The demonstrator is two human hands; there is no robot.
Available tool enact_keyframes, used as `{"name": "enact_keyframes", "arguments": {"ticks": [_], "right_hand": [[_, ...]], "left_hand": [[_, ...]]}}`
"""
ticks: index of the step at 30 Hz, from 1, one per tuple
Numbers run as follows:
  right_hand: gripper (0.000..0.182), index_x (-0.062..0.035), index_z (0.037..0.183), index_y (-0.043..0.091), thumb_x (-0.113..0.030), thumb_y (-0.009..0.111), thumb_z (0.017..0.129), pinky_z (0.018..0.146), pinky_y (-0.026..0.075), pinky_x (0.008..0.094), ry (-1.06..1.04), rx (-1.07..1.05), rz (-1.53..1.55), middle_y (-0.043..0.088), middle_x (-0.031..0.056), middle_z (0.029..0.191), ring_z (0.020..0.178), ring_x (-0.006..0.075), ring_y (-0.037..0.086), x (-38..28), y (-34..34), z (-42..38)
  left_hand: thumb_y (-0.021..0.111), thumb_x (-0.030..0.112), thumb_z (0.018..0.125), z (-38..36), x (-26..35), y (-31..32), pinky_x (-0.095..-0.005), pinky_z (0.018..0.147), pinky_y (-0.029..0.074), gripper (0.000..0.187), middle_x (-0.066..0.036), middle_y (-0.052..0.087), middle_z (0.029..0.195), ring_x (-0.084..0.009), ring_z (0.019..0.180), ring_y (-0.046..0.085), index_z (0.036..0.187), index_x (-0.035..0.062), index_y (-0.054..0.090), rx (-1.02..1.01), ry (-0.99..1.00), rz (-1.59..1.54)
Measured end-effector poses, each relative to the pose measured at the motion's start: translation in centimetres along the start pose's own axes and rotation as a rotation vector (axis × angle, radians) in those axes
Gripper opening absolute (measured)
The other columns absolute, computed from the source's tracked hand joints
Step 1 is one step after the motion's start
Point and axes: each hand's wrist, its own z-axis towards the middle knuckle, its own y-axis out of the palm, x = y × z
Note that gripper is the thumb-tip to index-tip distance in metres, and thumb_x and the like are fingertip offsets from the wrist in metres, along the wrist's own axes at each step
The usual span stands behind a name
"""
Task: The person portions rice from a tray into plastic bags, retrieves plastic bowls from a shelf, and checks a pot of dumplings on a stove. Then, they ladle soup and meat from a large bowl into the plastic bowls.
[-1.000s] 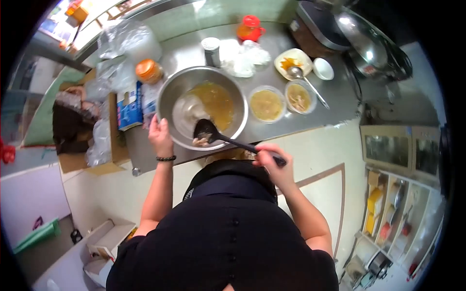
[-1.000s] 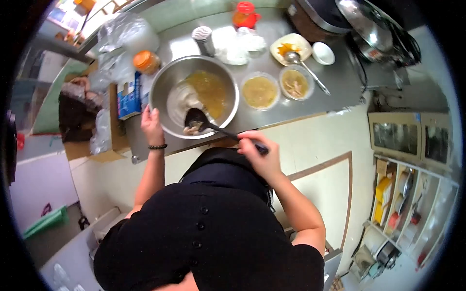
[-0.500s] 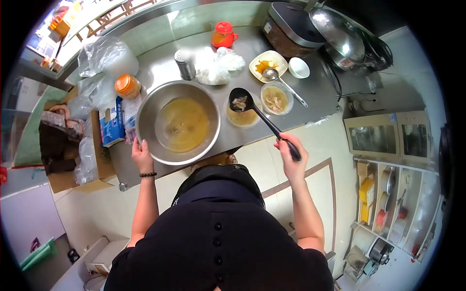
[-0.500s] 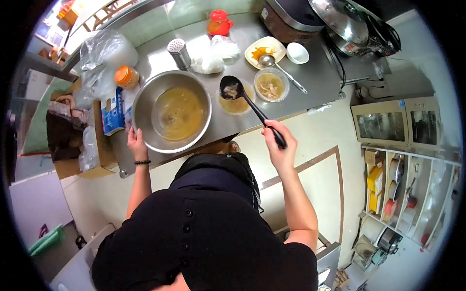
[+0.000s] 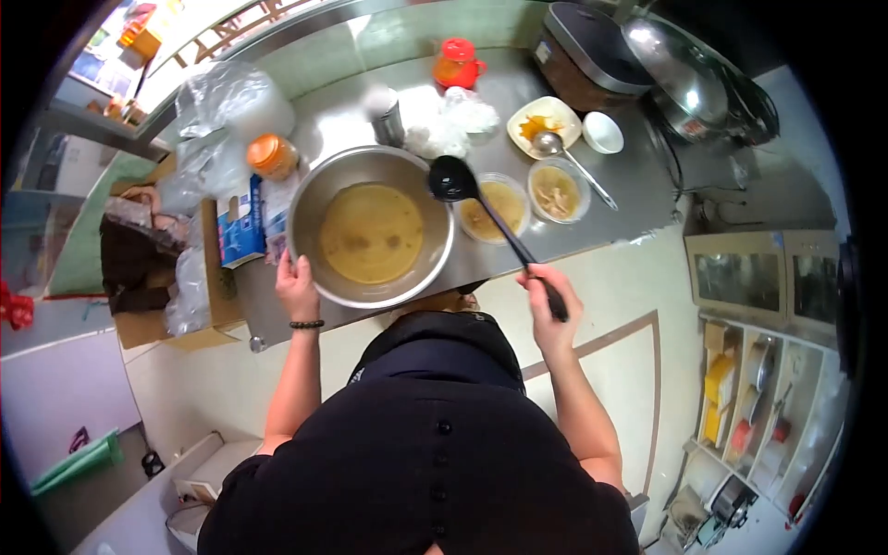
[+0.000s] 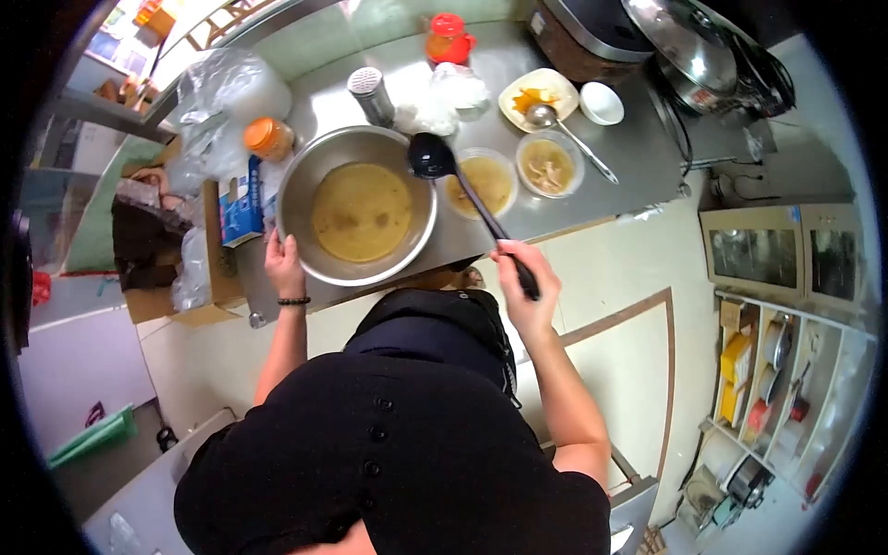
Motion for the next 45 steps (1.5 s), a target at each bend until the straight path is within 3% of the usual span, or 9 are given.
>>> {"name": "enact_keyframes", "arguments": {"ticks": [2, 7, 10, 12, 14, 15, 19, 33, 45], "right_hand": [[0.021, -0.0045, 0.092, 0.059, 0.002, 0.06, 0.072, 0.068, 0.048, 0.028, -0.338, -0.278, -0.29, 0.06, 0.0107, 0.087, 0.075, 0.0211, 0.061, -0.5, 1.7, 1.6], [0.02, -0.0078, 0.09, 0.059, -0.006, 0.064, 0.07, 0.064, 0.048, 0.0311, -0.599, -0.589, -0.528, 0.059, 0.0113, 0.086, 0.073, 0.0256, 0.059, 1.7, 3.7, 3.4], [0.017, -0.0053, 0.091, 0.059, -0.008, 0.062, 0.074, 0.061, 0.049, 0.028, -0.48, -0.493, -0.397, 0.06, 0.0093, 0.079, 0.067, 0.0204, 0.06, 1.5, 3.3, 3.1], [0.014, -0.0019, 0.09, 0.058, -0.01, 0.059, 0.078, 0.057, 0.049, 0.0246, 0.243, -0.25, 0.088, 0.06, 0.0075, 0.073, 0.063, 0.0137, 0.06, 1.3, 3.1, 2.7], [0.017, 0.0003, 0.092, 0.057, -0.013, 0.056, 0.082, 0.055, 0.049, 0.0218, 0.503, -0.172, 0.219, 0.06, 0.0086, 0.071, 0.06, 0.0111, 0.059, 0.7, 2.3, 3.1], [0.018, 0.0003, 0.093, 0.057, -0.014, 0.055, 0.082, 0.054, 0.049, 0.0216, 0.523, -0.175, 0.234, 0.06, 0.0085, 0.071, 0.06, 0.0111, 0.059, 0.7, 2.0, 3.2], [0.019, 0.0002, 0.095, 0.057, -0.015, 0.055, 0.083, 0.052, 0.048, 0.0213, 0.531, -0.177, 0.258, 0.06, 0.0082, 0.071, 0.059, 0.0113, 0.059, -0.1, 1.3, 3.1], [0.02, 0.0016, 0.094, 0.057, -0.014, 0.055, 0.083, 0.051, 0.049, 0.0216, 0.459, -0.138, 0.21, 0.058, 0.0061, 0.07, 0.06, 0.0114, 0.059, -3.9, -1.2, 4.1], [0.024, 0.0011, 0.094, 0.058, -0.02, 0.055, 0.082, 0.049, 0.048, 0.0218, 0.341, 0.003, 0.13, 0.06, 0.0084, 0.066, 0.053, 0.0125, 0.058, -7.3, -7.0, 8.2]], "left_hand": [[0.05, 0.009, 0.085, -0.1, 1.0, 0.7, -0.0189, 0.066, 0.044, 0.038, -0.006, 0.061, 0.089, -0.0066, 0.075, 0.055, 0.12, -0.0046, 0.041, -0.006, 0.019, -0.03], [0.05, 0.008, 0.085, 0.3, 2.8, 1.6, -0.017, 0.064, 0.043, 0.037, -0.005, 0.06, 0.087, -0.0044, 0.072, 0.053, 0.119, -0.0047, 0.041, -0.041, 0.037, -0.077], [0.05, 0.008, 0.085, 0.2, 4.0, 2.4, -0.0149, 0.059, 0.04, 0.036, -0.002, 0.06, 0.081, -0.0017, 0.065, 0.05, 0.117, -0.0058, 0.042, -0.021, 0.041, -0.12], [0.052, 0.006, 0.083, 0.3, 4.0, 2.1, -0.0166, 0.066, 0.042, 0.04, -0.004, 0.06, 0.088, -0.004, 0.073, 0.053, 0.119, -0.0058, 0.039, -0.064, -0.013, -0.072], [0.054, 0.003, 0.082, 0.4, 3.9, 2.7, -0.0197, 0.075, 0.043, 0.044, -0.007, 0.057, 0.099, -0.0075, 0.084, 0.054, 0.121, -0.0053, 0.036, -0.117, -0.018, -0.262], [0.054, -0.002, 0.079, 0.6, 3.4, 2.4, -0.0229, 0.081, 0.043, 0.048, -0.009, 0.053, 0.106, -0.0113, 0.092, 0.053, 0.122, -0.0045, 0.034, -0.165, -0.07, -0.298], [0.049, -0.007, 0.075, 0.6, 2.9, 1.4, -0.024, 0.079, 0.044, 0.049, -0.009, 0.053, 0.107, -0.0132, 0.09, 0.055, 0.122, -0.0028, 0.035, -0.217, -0.17, -0.34], [0.047, -0.006, 0.075, -0.6, 6.3, 1.3, -0.0236, 0.079, 0.043, 0.048, -0.009, 0.054, 0.108, -0.0122, 0.091, 0.054, 0.122, -0.0039, 0.039, -0.245, -0.139, -0.459], [0.045, -0.007, 0.075, -0.6, 11.7, 6.4, -0.0193, 0.073, 0.043, 0.049, -0.007, 0.057, 0.103, -0.0081, 0.085, 0.055, 0.123, -0.005, 0.038, -0.348, -0.068, -0.436]]}}
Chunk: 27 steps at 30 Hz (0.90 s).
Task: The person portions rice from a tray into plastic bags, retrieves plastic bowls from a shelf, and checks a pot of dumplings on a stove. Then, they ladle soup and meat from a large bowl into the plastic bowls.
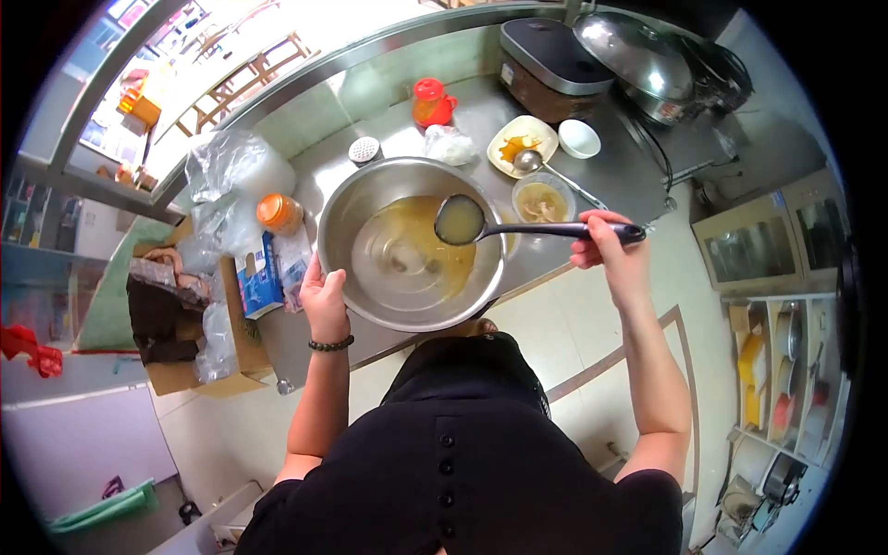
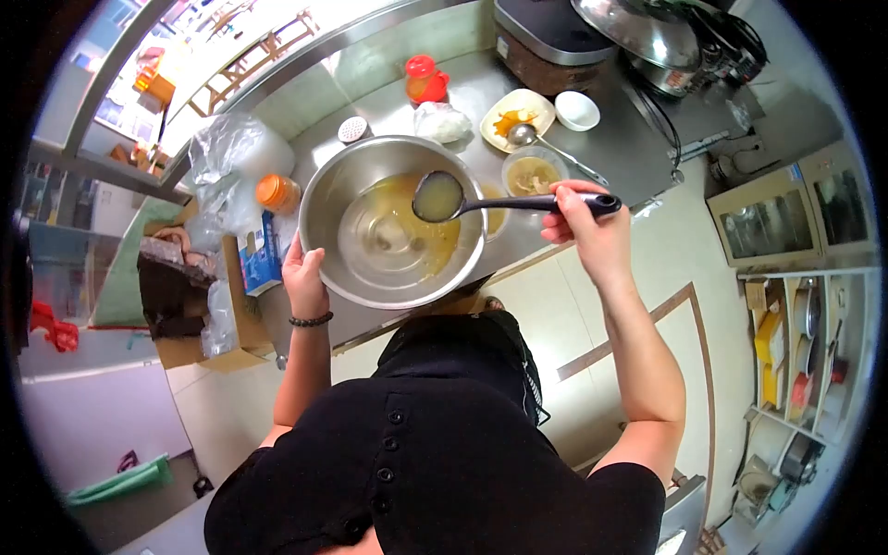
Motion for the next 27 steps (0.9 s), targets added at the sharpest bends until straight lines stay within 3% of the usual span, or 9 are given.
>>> {"name": "enact_keyframes", "arguments": {"ticks": [8, 16, 18, 20, 22, 27], "right_hand": [[0.029, 0.0013, 0.093, 0.058, -0.025, 0.057, 0.081, 0.047, 0.046, 0.0218, -0.094, 0.188, -0.051, 0.06, 0.0086, 0.066, 0.052, 0.0128, 0.058, -0.9, -5.9, 1.8], [0.016, -0.0042, 0.092, 0.059, -0.015, 0.06, 0.079, 0.051, 0.048, 0.0237, -0.167, 0.223, -0.101, 0.061, 0.0067, 0.071, 0.06, 0.0125, 0.059, 7.1, -7.9, 3.6], [0.017, -0.0085, 0.091, 0.059, -0.006, 0.061, 0.074, 0.054, 0.048, 0.0267, -0.626, 0.182, -0.658, 0.06, 0.0069, 0.075, 0.064, 0.0165, 0.059, 8.0, -7.5, 2.4], [0.021, -0.0101, 0.091, 0.059, -0.004, 0.062, 0.071, 0.055, 0.047, 0.0286, -0.676, 0.119, -0.74, 0.059, 0.0073, 0.077, 0.064, 0.0192, 0.059, 7.8, -7.1, 0.8], [0.029, -0.0123, 0.093, 0.058, -0.001, 0.063, 0.066, 0.056, 0.048, 0.0323, -0.776, 0.028, -0.941, 0.057, 0.0075, 0.08, 0.064, 0.0245, 0.057, 7.6, -7.2, -0.5], [0.027, -0.0093, 0.091, 0.059, -0.002, 0.064, 0.066, 0.056, 0.048, 0.0316, -0.847, 0.106, -1.006, 0.058, 0.0094, 0.079, 0.063, 0.024, 0.058, 7.6, -6.0, -1.7]], "left_hand": [[0.045, -0.008, 0.074, 0.5, -1.1, 1.2, -0.0199, 0.075, 0.043, 0.048, -0.008, 0.056, 0.105, -0.0093, 0.085, 0.055, 0.122, -0.0054, 0.039, -0.002, -0.02, -0.006], [0.046, -0.006, 0.073, -0.1, -0.3, -2.4, -0.0247, 0.077, 0.046, 0.045, -0.01, 0.056, 0.103, -0.0149, 0.087, 0.056, 0.118, -0.0046, 0.043, 0.011, -0.031, -0.001], [0.045, -0.007, 0.073, -0.2, -0.5, -4.6, -0.024, 0.078, 0.045, 0.045, -0.01, 0.056, 0.104, -0.0146, 0.087, 0.056, 0.118, -0.0046, 0.042, 0.029, -0.021, 0.01], [0.043, -0.007, 0.074, -0.8, -0.6, -5.8, -0.0234, 0.071, 0.048, 0.04, -0.009, 0.058, 0.097, -0.0139, 0.08, 0.058, 0.114, -0.0029, 0.046, 0.072, 0.006, 0.014], [0.043, -0.008, 0.074, -1.4, -0.9, -6.9, -0.024, 0.073, 0.048, 0.042, -0.009, 0.058, 0.099, -0.014, 0.081, 0.058, 0.117, -0.0028, 0.044, 0.103, 0.006, 0.011], [0.043, -0.008, 0.075, -2.6, -2.5, -9.6, -0.0245, 0.074, 0.047, 0.044, -0.01, 0.057, 0.102, -0.0142, 0.082, 0.057, 0.118, -0.003, 0.043, 0.195, 0.008, 0.043]]}}
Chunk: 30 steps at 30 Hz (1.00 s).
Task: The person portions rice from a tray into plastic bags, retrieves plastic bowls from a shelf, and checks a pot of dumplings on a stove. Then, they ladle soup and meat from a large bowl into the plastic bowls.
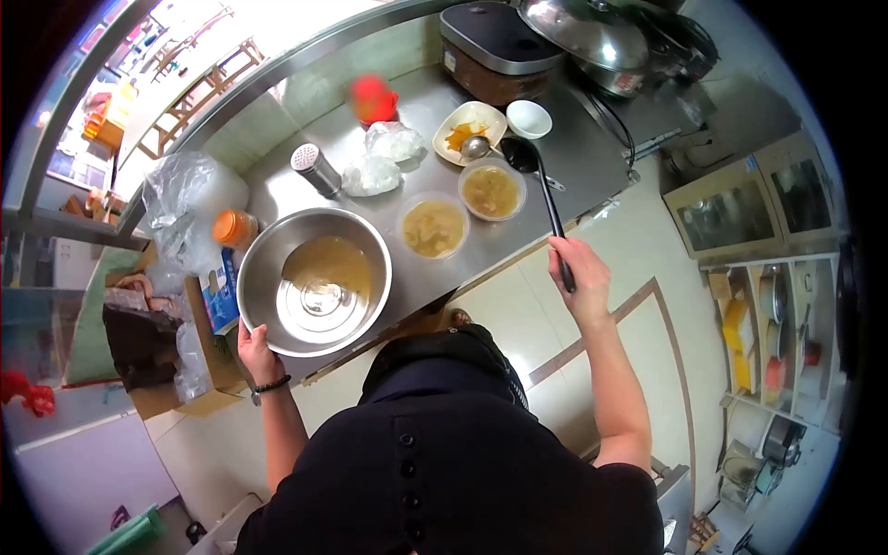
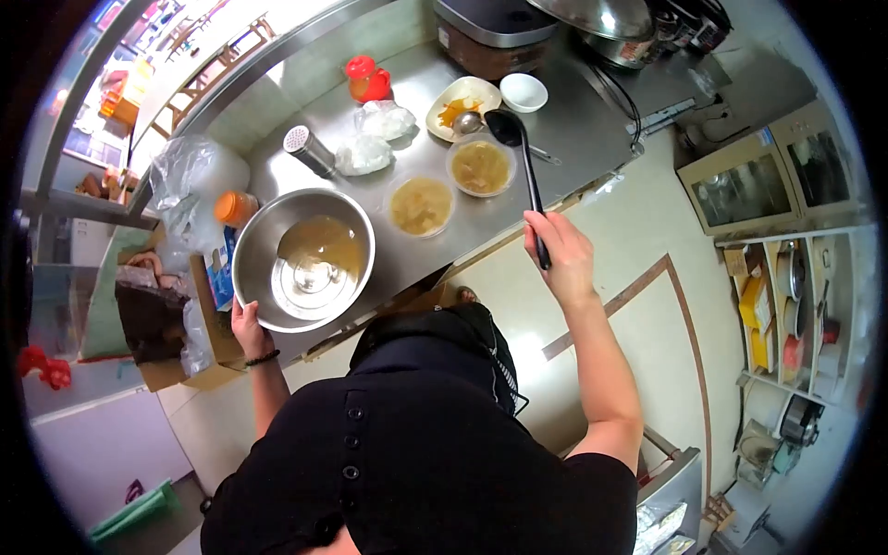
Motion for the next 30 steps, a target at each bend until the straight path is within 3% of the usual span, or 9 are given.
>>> {"name": "enact_keyframes", "arguments": {"ticks": [2, 6, 13, 15, 18, 20, 23, 26, 30], "right_hand": [[0.024, -0.0077, 0.089, 0.059, -0.001, 0.064, 0.067, 0.057, 0.048, 0.0315, 0.216, 0.095, 0.229, 0.059, 0.0101, 0.076, 0.064, 0.0234, 0.059, -2.1, 0.6, 0.1], [0.021, -0.0077, 0.088, 0.059, -0.002, 0.063, 0.068, 0.059, 0.048, 0.0302, 0.031, -0.023, 0.219, 0.06, 0.0091, 0.076, 0.066, 0.0236, 0.06, -5.4, 3.3, -0.7], [0.019, -0.0078, 0.088, 0.06, -0.005, 0.064, 0.07, 0.058, 0.048, 0.0265, 0.14, -0.045, 0.26, 0.06, 0.0078, 0.073, 0.063, 0.018, 0.06, -6.8, 5.6, -2.0], [0.016, -0.0059, 0.091, 0.06, -0.007, 0.062, 0.074, 0.058, 0.047, 0.0236, 0.594, -0.003, 0.516, 0.059, 0.0058, 0.071, 0.062, 0.0095, 0.058, -6.9, 6.0, -2.5], [0.016, -0.0033, 0.092, 0.06, -0.008, 0.061, 0.077, 0.058, 0.046, 0.0224, 0.826, 0.128, 0.827, 0.057, 0.0045, 0.07, 0.064, 0.005, 0.055, -7.3, 5.6, -1.5], [0.016, -0.0035, 0.091, 0.06, -0.006, 0.061, 0.076, 0.059, 0.047, 0.023, 0.805, 0.114, 0.835, 0.059, 0.0068, 0.072, 0.064, 0.0085, 0.057, -7.1, 5.0, -1.2], [0.019, -0.0088, 0.088, 0.061, -0.003, 0.063, 0.07, 0.06, 0.048, 0.0262, 0.232, -0.138, 0.359, 0.06, 0.0085, 0.076, 0.067, 0.0197, 0.06, -7.5, 3.4, -0.1], [0.023, -0.0102, 0.09, 0.059, -0.004, 0.064, 0.068, 0.058, 0.049, 0.0294, 0.02, -0.151, 0.134, 0.059, 0.007, 0.073, 0.064, 0.0215, 0.059, -7.7, 3.8, -0.1], [0.024, -0.0111, 0.09, 0.059, -0.005, 0.065, 0.068, 0.056, 0.048, 0.03, 0.065, -0.134, 0.157, 0.059, 0.007, 0.072, 0.061, 0.0213, 0.058, -8.0, 4.4, -0.3]], "left_hand": [[0.044, -0.007, 0.075, -0.1, -0.7, -0.8, -0.0246, 0.075, 0.046, 0.044, -0.009, 0.057, 0.102, -0.0141, 0.083, 0.056, 0.119, -0.0032, 0.042, 0.023, -0.017, 0.018], [0.045, -0.006, 0.076, -0.4, -1.2, -1.4, -0.0245, 0.077, 0.045, 0.043, -0.009, 0.056, 0.103, -0.0144, 0.086, 0.055, 0.118, -0.003, 0.042, 0.021, -0.045, -0.006], [0.046, -0.005, 0.075, -0.6, -1.9, -1.4, -0.0253, 0.08, 0.044, 0.045, -0.009, 0.055, 0.106, -0.0152, 0.089, 0.055, 0.12, -0.003, 0.041, 0.027, -0.054, -0.026], [0.045, -0.007, 0.075, -0.6, -1.8, -1.4, -0.0254, 0.081, 0.043, 0.046, -0.01, 0.054, 0.108, -0.0151, 0.091, 0.054, 0.12, -0.0035, 0.04, 0.025, -0.061, -0.027], [0.044, -0.008, 0.074, -0.4, -1.7, -1.2, -0.025, 0.082, 0.042, 0.048, -0.01, 0.053, 0.11, -0.0146, 0.092, 0.054, 0.121, -0.004, 0.04, 0.02, -0.06, -0.015], [0.044, -0.008, 0.073, -0.2, -1.7, -1.0, -0.0245, 0.082, 0.042, 0.048, -0.009, 0.053, 0.11, -0.0142, 0.092, 0.053, 0.121, -0.004, 0.04, 0.016, -0.056, -0.005], [0.044, -0.007, 0.073, 0.0, -1.3, -0.9, -0.0242, 0.081, 0.042, 0.048, -0.009, 0.053, 0.109, -0.0139, 0.091, 0.054, 0.121, -0.0043, 0.039, 0.008, -0.047, 0.0], [0.044, -0.007, 0.073, 0.2, -1.2, -0.9, -0.0243, 0.081, 0.042, 0.049, -0.009, 0.054, 0.109, -0.0139, 0.091, 0.054, 0.121, -0.0043, 0.039, 0.01, -0.064, 0.017], [0.045, -0.006, 0.073, 0.5, -1.8, -1.5, -0.0252, 0.082, 0.042, 0.049, -0.009, 0.054, 0.109, -0.0148, 0.092, 0.054, 0.122, -0.0035, 0.039, -0.014, -0.052, -0.003]]}}
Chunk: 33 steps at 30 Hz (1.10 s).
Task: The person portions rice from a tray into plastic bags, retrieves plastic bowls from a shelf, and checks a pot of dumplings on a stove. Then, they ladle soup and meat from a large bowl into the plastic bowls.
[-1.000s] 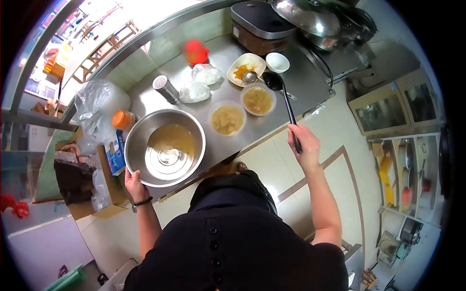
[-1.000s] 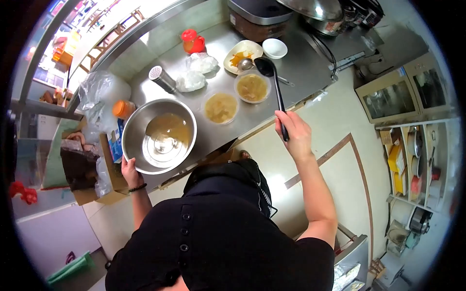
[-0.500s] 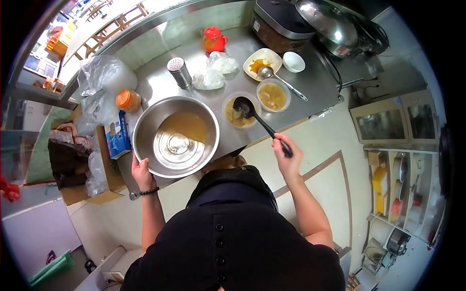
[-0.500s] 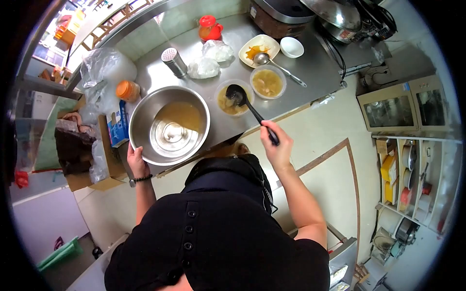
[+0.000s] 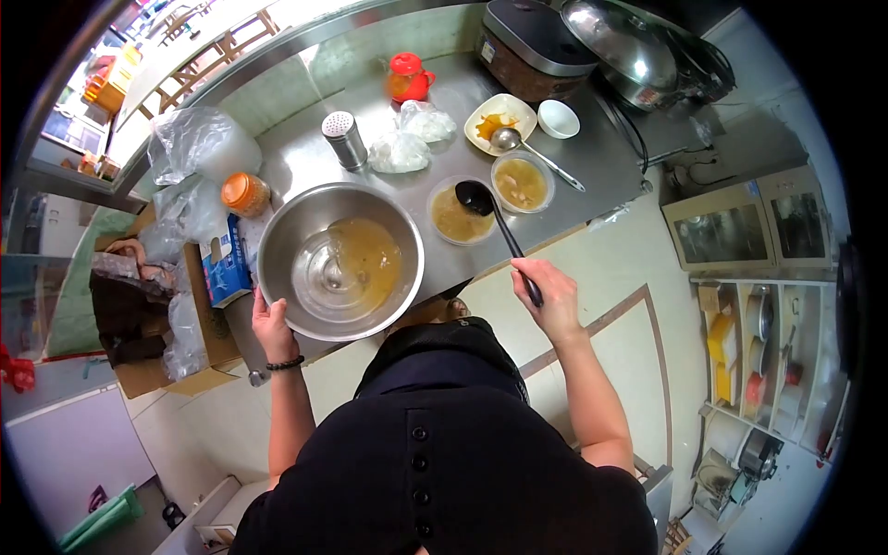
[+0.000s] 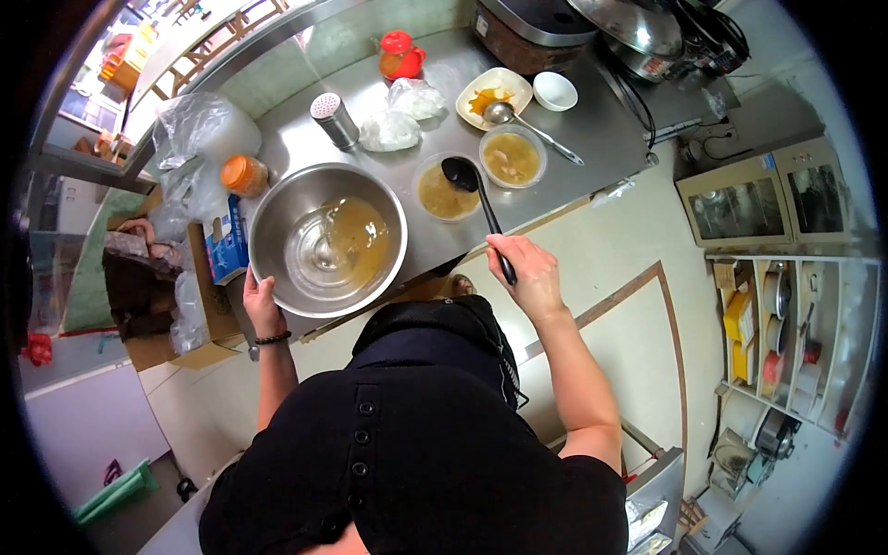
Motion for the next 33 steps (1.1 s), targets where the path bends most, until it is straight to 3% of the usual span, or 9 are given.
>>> {"name": "enact_keyframes", "arguments": {"ticks": [1, 3, 6, 19, 22, 24, 25, 28, 33], "right_hand": [[0.024, -0.0111, 0.09, 0.059, -0.005, 0.065, 0.068, 0.056, 0.048, 0.03, 0.0, 0.0, 0.001, 0.059, 0.007, 0.072, 0.061, 0.0213, 0.058, -0.1, 0.3, 0.0], [0.021, -0.0103, 0.089, 0.059, -0.006, 0.065, 0.069, 0.056, 0.048, 0.0294, 0.19, 0.084, 0.2, 0.059, 0.0073, 0.072, 0.062, 0.0218, 0.059, -0.1, 0.8, -0.2], [0.019, -0.0091, 0.088, 0.059, -0.005, 0.064, 0.07, 0.057, 0.048, 0.0291, 0.194, 0.071, 0.154, 0.06, 0.0078, 0.072, 0.063, 0.0217, 0.06, -0.3, 0.6, 0.1], [0.019, -0.0094, 0.085, 0.059, -0.004, 0.065, 0.068, 0.055, 0.048, 0.0287, 0.026, 0.012, 0.028, 0.059, 0.0072, 0.069, 0.059, 0.0218, 0.058, 0.0, 0.2, 0.6], [0.017, -0.0075, 0.087, 0.059, -0.004, 0.063, 0.071, 0.055, 0.047, 0.0269, 0.025, 0.037, 0.077, 0.06, 0.0051, 0.069, 0.059, 0.0164, 0.059, 1.0, 1.0, -0.3], [0.015, -0.0041, 0.09, 0.058, -0.007, 0.061, 0.076, 0.054, 0.047, 0.0239, 0.506, 0.199, 0.445, 0.061, 0.0031, 0.071, 0.059, 0.0109, 0.058, 1.4, 1.4, -0.5], [0.015, -0.0003, 0.091, 0.058, -0.011, 0.059, 0.08, 0.054, 0.047, 0.0218, 0.594, 0.271, 0.629, 0.06, 0.0042, 0.071, 0.061, 0.0092, 0.058, 1.6, 1.3, -0.5], [0.016, 0.0015, 0.091, 0.058, -0.011, 0.058, 0.081, 0.055, 0.048, 0.0218, 0.775, 0.309, 0.819, 0.059, 0.0068, 0.069, 0.061, 0.0114, 0.058, 1.0, -0.5, 0.8], [0.016, 0.0022, 0.091, 0.058, -0.01, 0.058, 0.081, 0.055, 0.049, 0.0217, 0.778, 0.259, 0.842, 0.059, 0.0084, 0.073, 0.06, 0.0115, 0.058, -1.3, -2.4, 1.8]], "left_hand": [[0.046, -0.005, 0.074, 0.1, -0.2, -0.2, -0.0259, 0.082, 0.042, 0.049, -0.01, 0.054, 0.109, -0.0156, 0.092, 0.054, 0.122, -0.0029, 0.039, -0.008, 0.007, -0.002], [0.046, -0.006, 0.074, 0.0, -0.1, -0.1, -0.0259, 0.082, 0.042, 0.048, -0.01, 0.054, 0.109, -0.0156, 0.092, 0.054, 0.122, -0.0029, 0.04, -0.011, 0.01, -0.003], [0.046, -0.006, 0.074, 0.0, 0.0, -0.1, -0.0259, 0.082, 0.042, 0.048, -0.01, 0.055, 0.108, -0.0155, 0.092, 0.054, 0.121, -0.0029, 0.04, -0.011, 0.008, -0.012], [0.046, -0.006, 0.074, 0.0, -0.1, 0.0, -0.0255, 0.079, 0.044, 0.046, -0.01, 0.055, 0.105, -0.0153, 0.089, 0.055, 0.12, -0.0032, 0.041, 0.004, -0.014, -0.035], [0.045, -0.006, 0.074, -0.1, 0.1, 0.1, -0.0254, 0.079, 0.044, 0.047, -0.009, 0.055, 0.106, -0.0153, 0.089, 0.055, 0.121, -0.0031, 0.04, 0.001, -0.011, -0.007], [0.045, -0.006, 0.074, -0.1, 0.1, 0.2, -0.0254, 0.08, 0.044, 0.047, -0.01, 0.055, 0.106, -0.0154, 0.09, 0.055, 0.121, -0.0031, 0.04, 0.004, -0.005, -0.01], [0.045, -0.006, 0.074, -0.2, 0.1, 0.3, -0.0254, 0.08, 0.044, 0.048, -0.01, 0.055, 0.107, -0.0154, 0.09, 0.055, 0.121, -0.003, 0.04, 0.005, -0.002, -0.015], [0.045, -0.006, 0.074, -0.1, 0.1, 0.3, -0.0255, 0.08, 0.043, 0.048, -0.01, 0.054, 0.108, -0.0155, 0.091, 0.055, 0.122, -0.0028, 0.04, -0.008, 0.014, 0.012], [0.045, -0.006, 0.074, -0.1, 0.2, 0.7, -0.025, 0.082, 0.042, 0.048, -0.009, 0.054, 0.109, -0.0145, 0.093, 0.054, 0.122, -0.003, 0.04, -0.017, 0.024, 0.007]]}}
